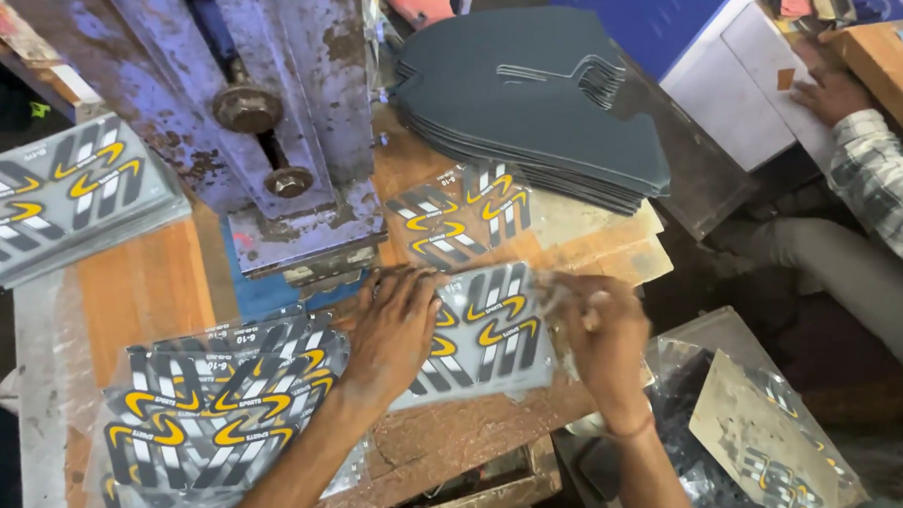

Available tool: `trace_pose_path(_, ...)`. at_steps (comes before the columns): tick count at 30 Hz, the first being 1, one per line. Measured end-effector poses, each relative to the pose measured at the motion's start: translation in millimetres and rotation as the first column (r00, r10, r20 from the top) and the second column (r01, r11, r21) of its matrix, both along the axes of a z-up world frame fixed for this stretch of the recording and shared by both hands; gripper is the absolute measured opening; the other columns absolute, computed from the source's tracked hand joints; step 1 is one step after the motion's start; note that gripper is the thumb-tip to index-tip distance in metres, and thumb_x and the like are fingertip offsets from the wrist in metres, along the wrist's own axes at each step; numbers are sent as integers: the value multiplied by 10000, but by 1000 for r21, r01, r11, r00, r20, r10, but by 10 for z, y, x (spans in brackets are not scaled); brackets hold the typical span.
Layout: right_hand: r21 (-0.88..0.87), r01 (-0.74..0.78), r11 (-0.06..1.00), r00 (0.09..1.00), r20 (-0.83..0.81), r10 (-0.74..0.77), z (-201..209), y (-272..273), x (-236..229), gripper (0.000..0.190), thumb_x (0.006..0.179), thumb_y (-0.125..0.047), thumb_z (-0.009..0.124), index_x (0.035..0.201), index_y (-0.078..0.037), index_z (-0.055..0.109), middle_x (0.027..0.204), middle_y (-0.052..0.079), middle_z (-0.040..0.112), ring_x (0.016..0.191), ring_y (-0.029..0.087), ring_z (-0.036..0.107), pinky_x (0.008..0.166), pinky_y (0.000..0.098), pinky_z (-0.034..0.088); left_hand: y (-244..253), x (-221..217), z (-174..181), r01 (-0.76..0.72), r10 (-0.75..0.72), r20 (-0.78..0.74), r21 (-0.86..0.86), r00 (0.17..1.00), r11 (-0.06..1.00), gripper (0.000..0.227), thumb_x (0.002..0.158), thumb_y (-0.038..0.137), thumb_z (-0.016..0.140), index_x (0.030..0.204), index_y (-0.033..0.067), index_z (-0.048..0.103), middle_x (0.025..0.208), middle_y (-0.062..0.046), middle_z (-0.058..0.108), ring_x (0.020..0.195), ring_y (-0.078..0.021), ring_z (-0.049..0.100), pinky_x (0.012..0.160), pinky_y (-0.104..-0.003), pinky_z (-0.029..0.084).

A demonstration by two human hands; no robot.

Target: The person cleans a stack of stencils on a workbench. They use a plastic bottle to apply a liquid to the stencils and then wipe them with a white cloth. The person handles the stencils one by one, cleaning them and stacking them back on the table.

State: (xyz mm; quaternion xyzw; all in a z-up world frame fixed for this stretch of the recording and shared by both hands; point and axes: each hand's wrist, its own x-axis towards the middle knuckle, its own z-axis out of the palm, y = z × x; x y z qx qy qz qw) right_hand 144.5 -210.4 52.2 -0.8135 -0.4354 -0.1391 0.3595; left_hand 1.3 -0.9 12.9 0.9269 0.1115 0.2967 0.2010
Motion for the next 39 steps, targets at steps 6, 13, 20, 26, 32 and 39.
trace_pose_path(6,134,123,983,986,-128,-106,107,-374,-161,346,841,75,697,1155,-58,752,994,93,724,815,192,673,744,296,527,24,56,-6,3,-9,-88,-67,996,998,255,934,115,619,1187,95,596,1157,-122,656,1160,-326,559,1062,-534,333)
trace_pose_path(13,119,153,981,952,-284,-114,73,-578,-314,345,829,103,688,1143,-25,751,984,91,744,900,135,690,829,262,523,9,-131,304,26,-23,-70,49,997,998,310,804,33,603,1108,90,580,1115,-149,670,1135,-338,587,977,-534,371)
trace_pose_path(20,166,36,985,909,-414,37,-6,-542,-195,373,844,101,675,1192,-24,733,1053,95,759,983,132,695,871,269,544,423,-1332,651,-98,92,-438,8,894,995,658,645,90,635,1278,268,655,1206,-51,719,1131,-322,637,915,-422,513)
trace_pose_path(26,26,-160,987,968,-192,162,199,215,-346,430,746,90,703,1155,-31,758,1087,127,750,1001,265,732,850,338,558,311,-971,751,-135,104,-449,-39,888,990,505,911,266,655,1391,135,565,1208,-128,638,1147,-378,573,1014,-487,435)
trace_pose_path(32,-182,-302,936,953,-14,304,97,536,-503,232,841,-51,690,1057,-55,777,1021,116,714,938,335,649,809,455,506,53,-115,-19,-2,2,-37,-1,999,1000,519,944,231,622,1401,6,525,1356,-182,588,1282,-369,502,1033,-544,381)
trace_pose_path(39,-180,-180,967,948,230,220,-131,829,83,86,836,-96,695,884,-25,685,1131,165,708,991,373,623,861,491,477,30,-108,-106,-4,6,-35,40,999,999,465,963,246,621,1352,0,553,1348,-163,580,1306,-344,485,1143,-545,314)
